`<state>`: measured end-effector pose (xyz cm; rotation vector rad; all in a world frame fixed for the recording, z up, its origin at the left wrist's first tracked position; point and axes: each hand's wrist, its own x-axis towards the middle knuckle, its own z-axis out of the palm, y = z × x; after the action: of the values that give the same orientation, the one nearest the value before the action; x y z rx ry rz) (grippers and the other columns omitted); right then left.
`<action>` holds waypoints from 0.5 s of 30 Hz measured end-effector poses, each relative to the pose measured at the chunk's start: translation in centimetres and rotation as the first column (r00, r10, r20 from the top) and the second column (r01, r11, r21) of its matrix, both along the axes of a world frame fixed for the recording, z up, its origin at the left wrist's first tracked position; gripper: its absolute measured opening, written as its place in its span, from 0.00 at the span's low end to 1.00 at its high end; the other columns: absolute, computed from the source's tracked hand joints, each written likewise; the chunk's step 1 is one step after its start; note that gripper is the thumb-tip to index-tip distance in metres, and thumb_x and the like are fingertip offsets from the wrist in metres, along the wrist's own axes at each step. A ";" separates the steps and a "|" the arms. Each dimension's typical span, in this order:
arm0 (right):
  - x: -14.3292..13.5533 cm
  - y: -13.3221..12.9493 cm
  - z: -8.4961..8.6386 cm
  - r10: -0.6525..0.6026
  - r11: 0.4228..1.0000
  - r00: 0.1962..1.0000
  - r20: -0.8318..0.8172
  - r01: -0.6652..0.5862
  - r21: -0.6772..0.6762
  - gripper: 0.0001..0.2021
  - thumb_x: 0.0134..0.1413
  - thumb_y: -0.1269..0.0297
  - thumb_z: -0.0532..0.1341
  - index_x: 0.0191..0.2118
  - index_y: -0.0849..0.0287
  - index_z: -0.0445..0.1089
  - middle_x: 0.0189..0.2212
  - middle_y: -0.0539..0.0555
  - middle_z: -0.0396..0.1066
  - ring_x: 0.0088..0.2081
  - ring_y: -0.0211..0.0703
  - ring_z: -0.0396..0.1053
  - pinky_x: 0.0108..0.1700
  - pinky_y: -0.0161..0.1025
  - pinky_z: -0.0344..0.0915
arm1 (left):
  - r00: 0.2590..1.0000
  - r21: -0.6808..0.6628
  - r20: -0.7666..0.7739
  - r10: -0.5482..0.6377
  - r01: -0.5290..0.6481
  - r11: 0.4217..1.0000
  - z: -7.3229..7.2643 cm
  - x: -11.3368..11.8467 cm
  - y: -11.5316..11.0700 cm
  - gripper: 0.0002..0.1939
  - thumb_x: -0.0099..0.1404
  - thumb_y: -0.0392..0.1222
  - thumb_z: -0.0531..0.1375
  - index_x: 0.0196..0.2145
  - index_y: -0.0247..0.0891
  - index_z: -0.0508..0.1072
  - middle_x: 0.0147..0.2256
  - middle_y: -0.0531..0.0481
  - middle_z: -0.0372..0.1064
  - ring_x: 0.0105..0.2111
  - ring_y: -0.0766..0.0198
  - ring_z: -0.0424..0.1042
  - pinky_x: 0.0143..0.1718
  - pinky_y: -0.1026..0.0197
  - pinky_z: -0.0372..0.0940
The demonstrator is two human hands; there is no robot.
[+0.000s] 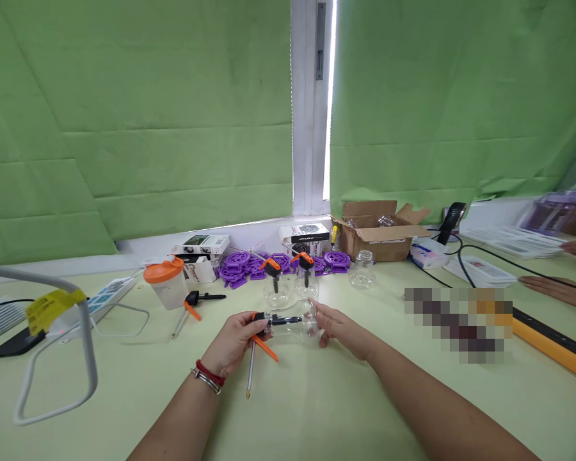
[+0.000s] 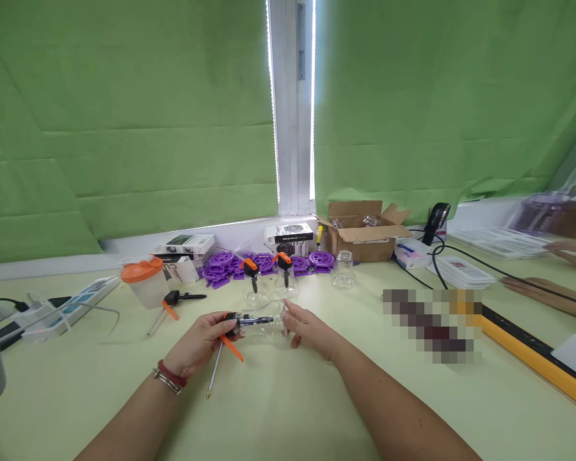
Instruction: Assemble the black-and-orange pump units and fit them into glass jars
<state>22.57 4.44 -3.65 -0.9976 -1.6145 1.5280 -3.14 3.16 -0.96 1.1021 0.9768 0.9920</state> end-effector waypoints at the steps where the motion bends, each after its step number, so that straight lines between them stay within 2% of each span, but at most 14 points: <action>1: 0.0 -0.2 0.3 0.013 1.000 1.000 -0.023 -0.012 0.018 0.34 0.50 0.47 0.58 0.61 0.50 0.48 0.53 0.60 0.59 0.39 0.39 0.67 0.38 0.39 0.65 | 1.000 -0.001 0.000 0.006 -0.006 1.000 0.0 0.0 0.0 0.12 0.49 0.44 0.66 0.30 0.34 0.74 0.31 0.49 0.73 0.31 0.64 0.72 0.43 0.58 0.65; 2: 0.0 -0.4 0.6 0.029 0.999 0.999 -0.046 -0.027 0.039 0.38 0.48 0.50 0.62 0.62 0.46 0.44 0.57 0.59 0.53 0.43 0.40 0.65 0.42 0.40 0.65 | 1.000 -0.001 0.002 0.009 -0.009 1.000 0.1 -0.1 0.1 0.12 0.49 0.44 0.67 0.30 0.34 0.74 0.31 0.49 0.73 0.31 0.64 0.72 0.43 0.58 0.65; 4: 0.0 -0.6 0.8 0.056 0.996 0.995 -0.085 -0.050 0.074 0.42 0.44 0.56 0.66 0.62 0.42 0.43 0.60 0.57 0.46 0.47 0.41 0.62 0.45 0.41 0.63 | 1.000 0.003 0.006 0.009 -0.009 1.000 0.1 -0.1 0.1 0.12 0.49 0.43 0.67 0.30 0.34 0.74 0.31 0.49 0.73 0.31 0.64 0.72 0.43 0.58 0.65; 7: -0.1 -0.5 0.5 0.059 0.995 0.994 -0.096 -0.051 0.080 0.41 0.44 0.57 0.66 0.62 0.43 0.46 0.56 0.56 0.51 0.43 0.39 0.64 0.42 0.39 0.64 | 1.000 0.009 -0.006 -0.002 0.002 1.000 0.3 -0.1 0.2 0.12 0.49 0.44 0.67 0.31 0.33 0.74 0.30 0.49 0.73 0.31 0.64 0.71 0.42 0.59 0.65; 12: -0.2 -0.2 0.2 0.030 0.999 0.998 -0.058 -0.029 0.023 0.37 0.48 0.52 0.62 0.62 0.50 0.46 0.45 0.57 0.61 0.34 0.38 0.68 0.30 0.36 0.65 | 0.999 0.002 -0.016 -0.036 0.036 0.999 0.1 -0.3 0.3 0.13 0.51 0.44 0.66 0.32 0.32 0.74 0.29 0.48 0.73 0.30 0.65 0.71 0.40 0.60 0.65; 15: -0.3 -0.1 0.1 0.028 0.999 0.998 -0.053 -0.029 -0.015 0.31 0.50 0.48 0.59 0.58 0.55 0.54 0.37 0.54 0.65 0.28 0.36 0.67 0.24 0.32 0.62 | 0.998 -0.003 -0.002 -0.056 0.056 0.998 -0.1 -0.3 0.3 0.13 0.51 0.44 0.66 0.32 0.32 0.74 0.30 0.48 0.73 0.31 0.64 0.72 0.41 0.59 0.65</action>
<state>22.24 4.36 -3.51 -0.9394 -1.5882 1.5755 -3.44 3.46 -1.07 1.1223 0.9441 0.9434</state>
